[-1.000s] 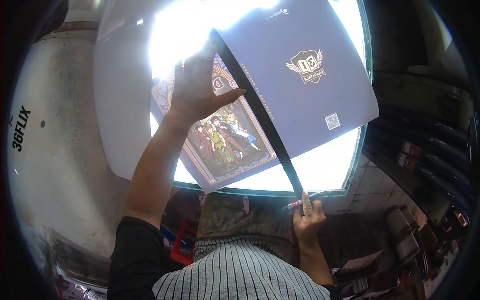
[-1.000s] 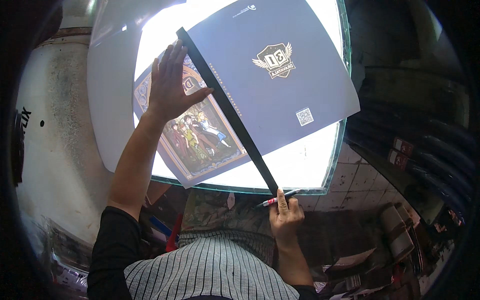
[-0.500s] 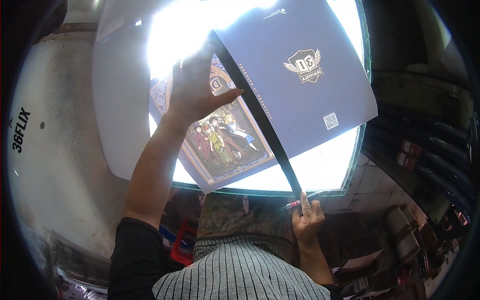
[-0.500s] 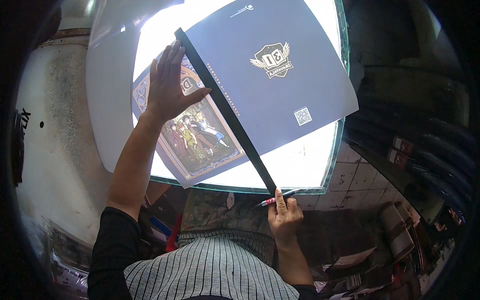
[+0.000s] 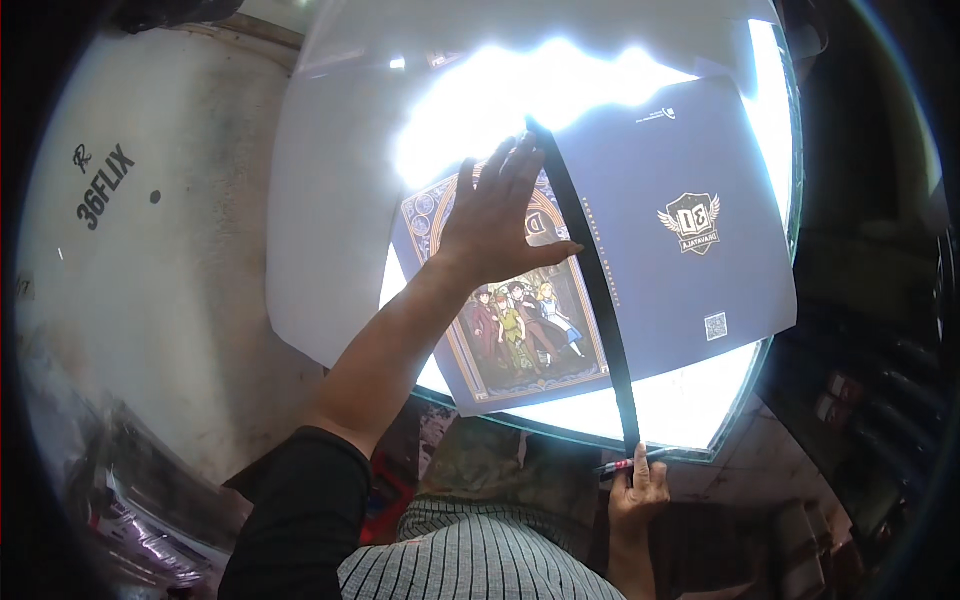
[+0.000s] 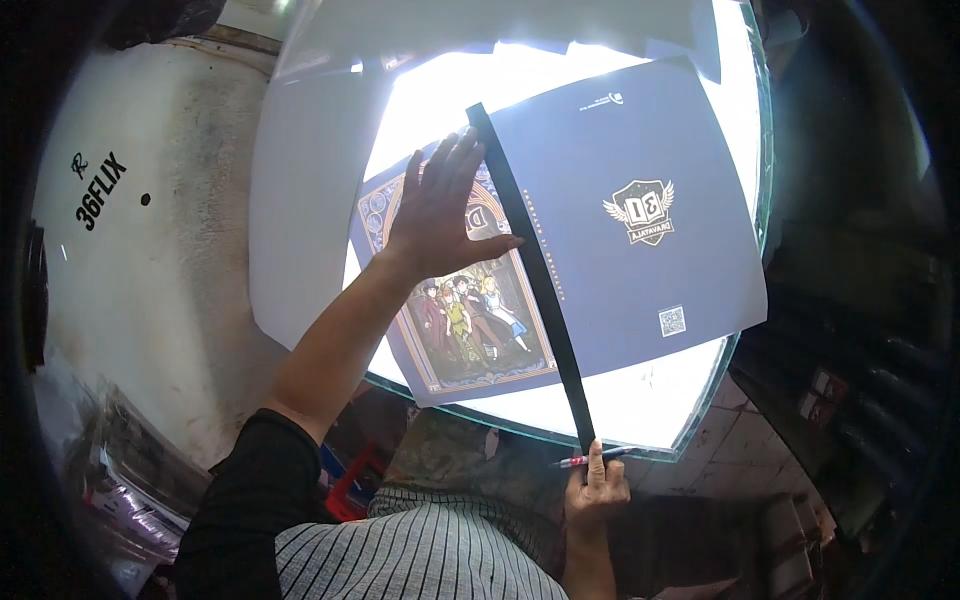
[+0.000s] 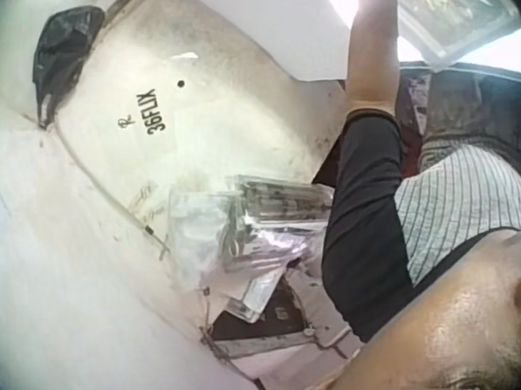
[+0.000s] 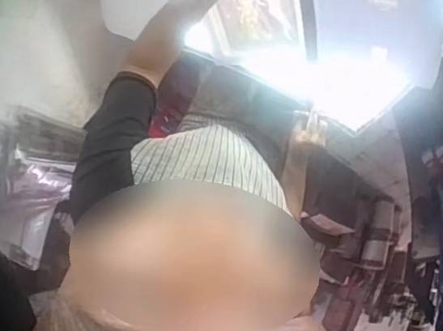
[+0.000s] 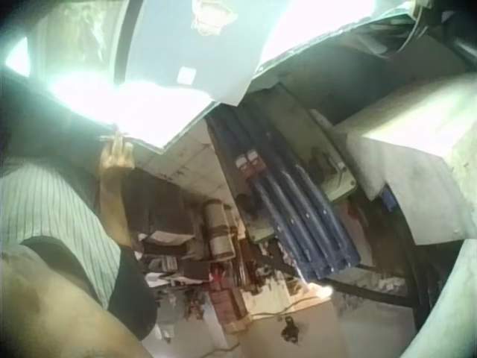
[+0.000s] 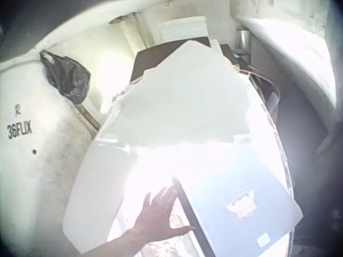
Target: The person marks a line on a large printed sheet using a marker while holding the sheet steady on a light table.
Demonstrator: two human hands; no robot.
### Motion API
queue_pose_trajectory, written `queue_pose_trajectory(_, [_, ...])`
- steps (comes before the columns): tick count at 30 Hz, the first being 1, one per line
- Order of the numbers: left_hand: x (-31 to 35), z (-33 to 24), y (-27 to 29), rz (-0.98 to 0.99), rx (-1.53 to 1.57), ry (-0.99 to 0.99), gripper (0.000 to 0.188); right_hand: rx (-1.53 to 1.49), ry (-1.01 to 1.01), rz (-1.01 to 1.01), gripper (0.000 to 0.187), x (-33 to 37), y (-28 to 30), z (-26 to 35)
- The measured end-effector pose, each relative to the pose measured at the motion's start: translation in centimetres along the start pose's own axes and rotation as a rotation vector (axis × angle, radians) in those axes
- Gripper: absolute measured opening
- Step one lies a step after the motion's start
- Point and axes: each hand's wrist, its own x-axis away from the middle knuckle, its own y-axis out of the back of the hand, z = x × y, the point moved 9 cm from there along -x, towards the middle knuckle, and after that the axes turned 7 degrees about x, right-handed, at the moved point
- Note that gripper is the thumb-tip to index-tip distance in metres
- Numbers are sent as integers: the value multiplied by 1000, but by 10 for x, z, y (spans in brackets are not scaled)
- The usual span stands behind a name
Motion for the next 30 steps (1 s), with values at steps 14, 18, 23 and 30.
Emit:
queue_pose_trajectory(14, [-4,-7,-4,85,-31,57,127,11,-36,41,53,3,-2,-5])
queue_pose_trajectory(18, [-1,-12,7,100,-19,129,142,-18,-56,109,48,-2,-2,-2])
queue_pose_trajectory(23, [-10,-21,8,236,-12,192,141,-19,-31,-43,44,23,24,-36])
queue_pose_trajectory(30, [-6,-16,13,254,-21,223,141,-782,-72,-294,15,-96,59,-63])
